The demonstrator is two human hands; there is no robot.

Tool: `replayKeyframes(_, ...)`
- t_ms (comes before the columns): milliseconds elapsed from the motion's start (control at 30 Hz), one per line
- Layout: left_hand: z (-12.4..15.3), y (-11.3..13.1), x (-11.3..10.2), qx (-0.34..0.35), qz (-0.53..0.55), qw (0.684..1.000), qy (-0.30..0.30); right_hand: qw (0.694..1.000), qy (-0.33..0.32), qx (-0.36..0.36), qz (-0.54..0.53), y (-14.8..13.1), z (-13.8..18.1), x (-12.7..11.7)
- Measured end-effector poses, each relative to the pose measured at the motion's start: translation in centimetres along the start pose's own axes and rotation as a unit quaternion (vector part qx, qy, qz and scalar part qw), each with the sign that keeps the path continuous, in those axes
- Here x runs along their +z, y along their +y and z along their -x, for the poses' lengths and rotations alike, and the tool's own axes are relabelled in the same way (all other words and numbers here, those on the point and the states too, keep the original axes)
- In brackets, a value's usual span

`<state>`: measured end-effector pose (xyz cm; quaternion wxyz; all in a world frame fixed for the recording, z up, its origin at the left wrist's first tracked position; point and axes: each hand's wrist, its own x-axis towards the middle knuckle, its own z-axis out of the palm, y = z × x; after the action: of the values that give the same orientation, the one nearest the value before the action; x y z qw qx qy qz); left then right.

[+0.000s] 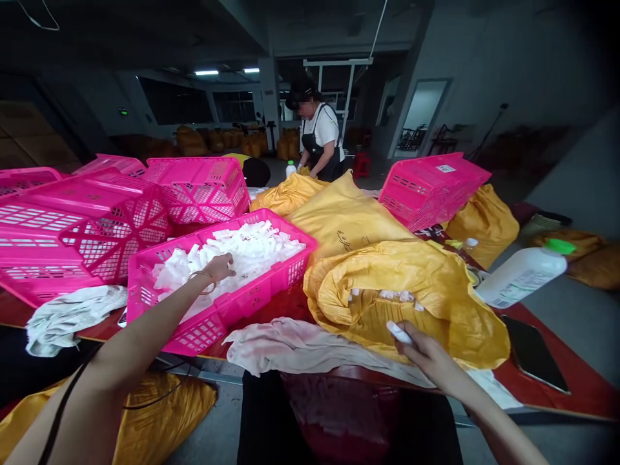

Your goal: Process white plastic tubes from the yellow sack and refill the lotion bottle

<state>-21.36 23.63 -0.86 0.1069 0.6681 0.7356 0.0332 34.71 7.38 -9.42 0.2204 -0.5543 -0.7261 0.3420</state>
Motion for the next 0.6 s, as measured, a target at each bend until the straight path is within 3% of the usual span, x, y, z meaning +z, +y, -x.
replayKeyframes(100,1.5,-0.5,-1.6,0.035,-0.004,0.999,0.029,0.995,0.016,0.024,-0.098,-0.9,3.3,1.3)
replayKeyframes(200,4.5,0.1,-4.1,0.052,-0.009,0.997,0.065,0.987,0.009,0.021,-0.158,-2.4,4.4,2.8)
replayKeyframes(333,11.5,5.0,-5.5,0.090,0.051,0.983,0.153,0.974,-0.017,-0.036,-0.223,-6.0,4.1,4.7)
replayKeyframes(400,16.0,8.9,-4.3,0.100,0.147,0.963,0.202,0.965,-0.024,-0.065,-0.252,-8.0,3.8,5.6)
replayKeyframes(500,22.6,14.7,-1.0,0.116,0.256,0.938,0.203,0.953,-0.062,-0.086,-0.284,-10.0,3.6,6.9)
replayKeyframes(600,26.9,18.9,2.9,0.181,0.279,0.926,0.177,0.942,-0.087,-0.109,-0.306,-10.8,4.0,7.5)
